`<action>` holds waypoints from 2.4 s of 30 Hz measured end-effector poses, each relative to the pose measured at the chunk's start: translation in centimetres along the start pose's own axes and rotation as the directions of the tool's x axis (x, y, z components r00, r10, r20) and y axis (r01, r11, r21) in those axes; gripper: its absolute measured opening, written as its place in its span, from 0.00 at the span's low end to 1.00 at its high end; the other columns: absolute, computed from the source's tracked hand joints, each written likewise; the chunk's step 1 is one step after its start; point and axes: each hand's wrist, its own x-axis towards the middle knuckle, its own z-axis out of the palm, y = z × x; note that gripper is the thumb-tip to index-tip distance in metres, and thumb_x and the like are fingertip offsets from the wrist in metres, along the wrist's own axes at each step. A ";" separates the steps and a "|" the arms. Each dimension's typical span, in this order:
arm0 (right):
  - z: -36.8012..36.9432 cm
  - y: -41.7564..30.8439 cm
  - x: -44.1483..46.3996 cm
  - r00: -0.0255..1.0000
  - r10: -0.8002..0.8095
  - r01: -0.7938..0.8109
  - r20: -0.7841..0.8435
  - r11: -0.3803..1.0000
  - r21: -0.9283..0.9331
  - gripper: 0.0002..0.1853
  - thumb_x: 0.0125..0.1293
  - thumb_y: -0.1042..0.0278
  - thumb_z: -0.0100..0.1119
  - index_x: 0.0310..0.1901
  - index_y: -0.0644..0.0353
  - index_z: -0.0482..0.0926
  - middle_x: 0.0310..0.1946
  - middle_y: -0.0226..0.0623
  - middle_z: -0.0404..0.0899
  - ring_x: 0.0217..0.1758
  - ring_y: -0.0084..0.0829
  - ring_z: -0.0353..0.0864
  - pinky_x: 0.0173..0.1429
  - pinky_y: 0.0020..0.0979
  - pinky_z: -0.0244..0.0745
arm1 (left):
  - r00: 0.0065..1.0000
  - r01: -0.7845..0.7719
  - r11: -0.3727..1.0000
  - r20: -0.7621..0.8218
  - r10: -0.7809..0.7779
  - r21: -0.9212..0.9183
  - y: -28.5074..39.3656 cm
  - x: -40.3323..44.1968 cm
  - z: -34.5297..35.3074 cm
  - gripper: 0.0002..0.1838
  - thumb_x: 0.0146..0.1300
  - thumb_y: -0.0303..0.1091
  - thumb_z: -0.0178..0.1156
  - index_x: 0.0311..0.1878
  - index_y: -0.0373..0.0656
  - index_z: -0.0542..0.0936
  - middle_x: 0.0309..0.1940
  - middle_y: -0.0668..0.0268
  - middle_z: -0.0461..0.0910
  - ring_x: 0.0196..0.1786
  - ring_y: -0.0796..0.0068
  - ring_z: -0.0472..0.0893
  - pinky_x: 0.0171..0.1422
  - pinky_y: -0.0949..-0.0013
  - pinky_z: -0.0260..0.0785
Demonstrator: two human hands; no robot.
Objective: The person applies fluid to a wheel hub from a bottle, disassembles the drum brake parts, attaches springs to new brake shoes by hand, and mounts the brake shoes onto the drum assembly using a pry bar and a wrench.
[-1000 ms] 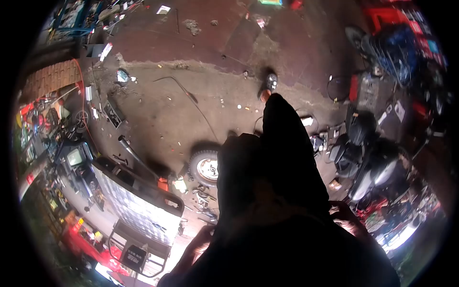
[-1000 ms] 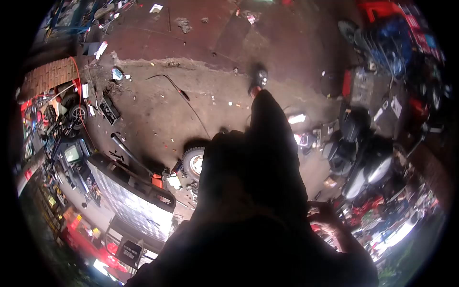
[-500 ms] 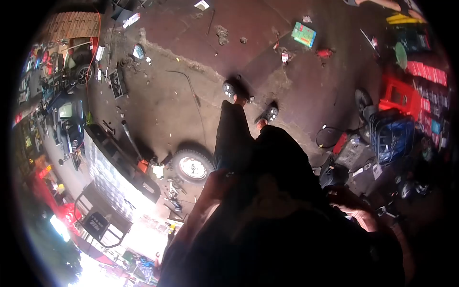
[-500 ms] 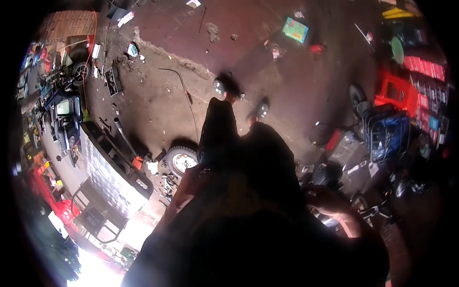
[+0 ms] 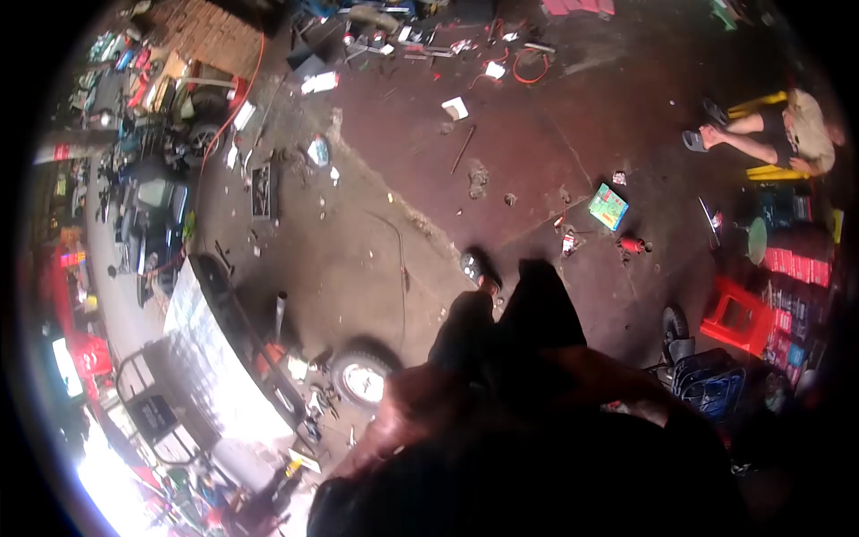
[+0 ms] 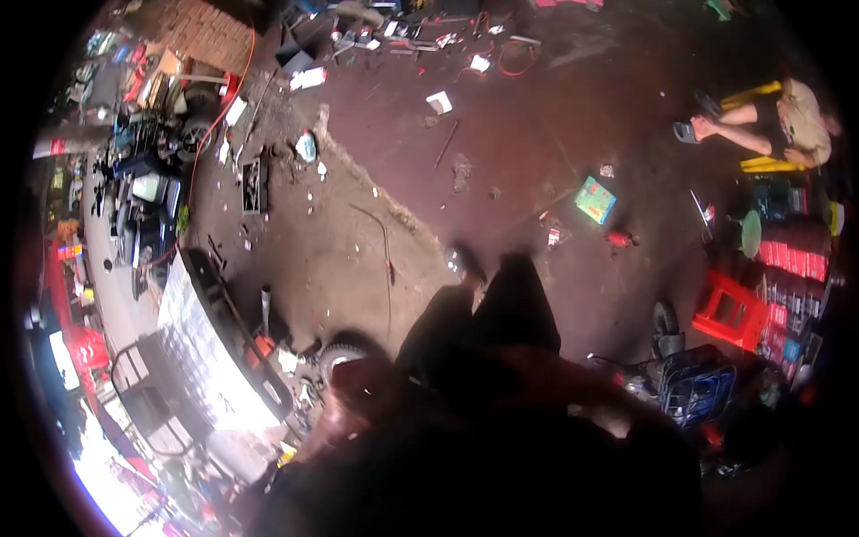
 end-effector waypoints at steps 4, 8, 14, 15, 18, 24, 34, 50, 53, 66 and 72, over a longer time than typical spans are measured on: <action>-3.7 -3.4 2.3 0.975 -0.181 0.206 0.127 0.953 -0.221 0.26 0.62 0.65 0.65 0.60 0.64 0.73 0.50 0.44 0.79 0.51 0.39 0.81 0.58 0.36 0.75 | 0.989 0.023 0.856 0.136 0.055 -0.517 1.9 2.2 -5.2 0.17 0.57 0.40 0.73 0.43 0.38 0.84 0.36 0.61 0.84 0.39 0.73 0.82 0.45 0.70 0.73; -9.4 -6.6 4.6 0.960 -0.208 0.246 0.188 0.947 -0.207 0.20 0.63 0.66 0.64 0.55 0.64 0.77 0.45 0.41 0.78 0.49 0.38 0.80 0.55 0.35 0.75 | 0.981 0.186 0.786 0.060 -0.187 -0.590 -1.9 4.4 -4.9 0.29 0.50 0.44 0.77 0.47 0.30 0.81 0.34 0.66 0.81 0.37 0.80 0.77 0.43 0.75 0.68; -17.6 -12.6 7.1 0.907 -0.256 0.353 0.334 0.894 -0.274 0.13 0.65 0.66 0.63 0.48 0.64 0.81 0.41 0.37 0.77 0.45 0.32 0.79 0.51 0.32 0.74 | 0.990 -0.003 0.817 -0.115 -0.077 -0.576 2.1 11.7 -4.0 0.22 0.54 0.41 0.75 0.44 0.32 0.82 0.35 0.63 0.81 0.37 0.73 0.78 0.44 0.72 0.69; -18.5 -13.4 7.5 0.892 -0.276 0.378 0.357 0.889 -0.259 0.12 0.65 0.66 0.63 0.47 0.64 0.81 0.41 0.37 0.77 0.45 0.31 0.78 0.51 0.32 0.73 | 0.988 -0.065 0.831 -0.150 -0.023 -0.553 2.9 13.3 -3.9 0.21 0.55 0.40 0.74 0.43 0.32 0.82 0.35 0.62 0.81 0.37 0.72 0.78 0.45 0.71 0.69; -22.0 -14.7 8.6 0.899 -0.217 0.305 0.380 0.933 -0.189 0.12 0.67 0.65 0.63 0.46 0.64 0.81 0.43 0.37 0.77 0.46 0.30 0.77 0.52 0.32 0.72 | 0.985 -0.126 0.851 -0.169 0.044 -0.510 5.4 16.9 -4.5 0.23 0.52 0.43 0.76 0.42 0.34 0.83 0.36 0.60 0.82 0.40 0.68 0.81 0.46 0.67 0.71; -22.6 -17.3 11.1 0.854 -0.159 0.360 0.495 0.868 -0.342 0.23 0.59 0.60 0.70 0.51 0.66 0.78 0.40 0.36 0.78 0.49 0.30 0.77 0.56 0.32 0.70 | 0.978 -0.126 0.884 -0.204 0.035 -0.450 9.8 20.1 -5.9 0.24 0.46 0.38 0.79 0.44 0.34 0.83 0.36 0.60 0.82 0.40 0.69 0.81 0.44 0.67 0.71; -18.0 -18.5 15.8 0.945 -0.047 0.073 0.324 0.995 -0.068 0.19 0.66 0.66 0.62 0.56 0.65 0.76 0.46 0.30 0.79 0.54 0.22 0.74 0.61 0.27 0.68 | 0.938 -0.099 0.775 -0.318 -0.136 -0.624 7.9 19.2 -8.9 0.28 0.48 0.27 0.77 0.55 0.33 0.79 0.41 0.64 0.84 0.44 0.76 0.81 0.52 0.69 0.75; -16.7 -22.9 22.0 0.932 -0.184 0.245 -0.311 0.954 0.172 0.10 0.69 0.60 0.59 0.39 0.58 0.78 0.25 0.26 0.75 0.30 0.21 0.77 0.30 0.23 0.69 | 0.937 -0.151 0.491 -0.283 -0.206 -0.858 5.2 18.5 -9.0 0.15 0.55 0.28 0.71 0.45 0.34 0.80 0.36 0.65 0.81 0.42 0.77 0.79 0.51 0.71 0.71; -17.7 -20.2 23.5 0.789 -0.421 0.465 -0.448 0.885 -0.014 0.10 0.68 0.60 0.60 0.38 0.59 0.77 0.25 0.29 0.75 0.30 0.25 0.77 0.29 0.25 0.69 | 0.886 -0.259 0.276 -0.341 -0.313 -0.926 5.9 18.8 -7.3 0.14 0.55 0.29 0.69 0.44 0.36 0.79 0.36 0.63 0.81 0.41 0.73 0.79 0.51 0.69 0.71; -21.9 -18.2 15.2 0.878 0.012 0.283 0.478 0.793 -0.539 0.21 0.60 0.51 0.69 0.38 0.65 0.80 0.47 0.45 0.78 0.51 0.37 0.79 0.56 0.37 0.72 | 0.802 -0.386 0.205 -0.437 -0.408 -0.899 6.9 20.4 -6.8 0.22 0.63 0.39 0.66 0.54 0.35 0.77 0.38 0.63 0.80 0.44 0.71 0.78 0.53 0.68 0.70; -20.5 -17.1 16.6 0.905 -0.314 0.195 0.287 0.906 0.376 0.12 0.69 0.60 0.58 0.35 0.60 0.76 0.45 0.51 0.78 0.56 0.45 0.76 0.65 0.46 0.66 | 0.864 -0.502 -0.155 -0.484 -0.140 -0.851 5.5 21.9 -7.0 0.21 0.64 0.49 0.63 0.44 0.38 0.76 0.37 0.56 0.79 0.47 0.57 0.79 0.58 0.54 0.69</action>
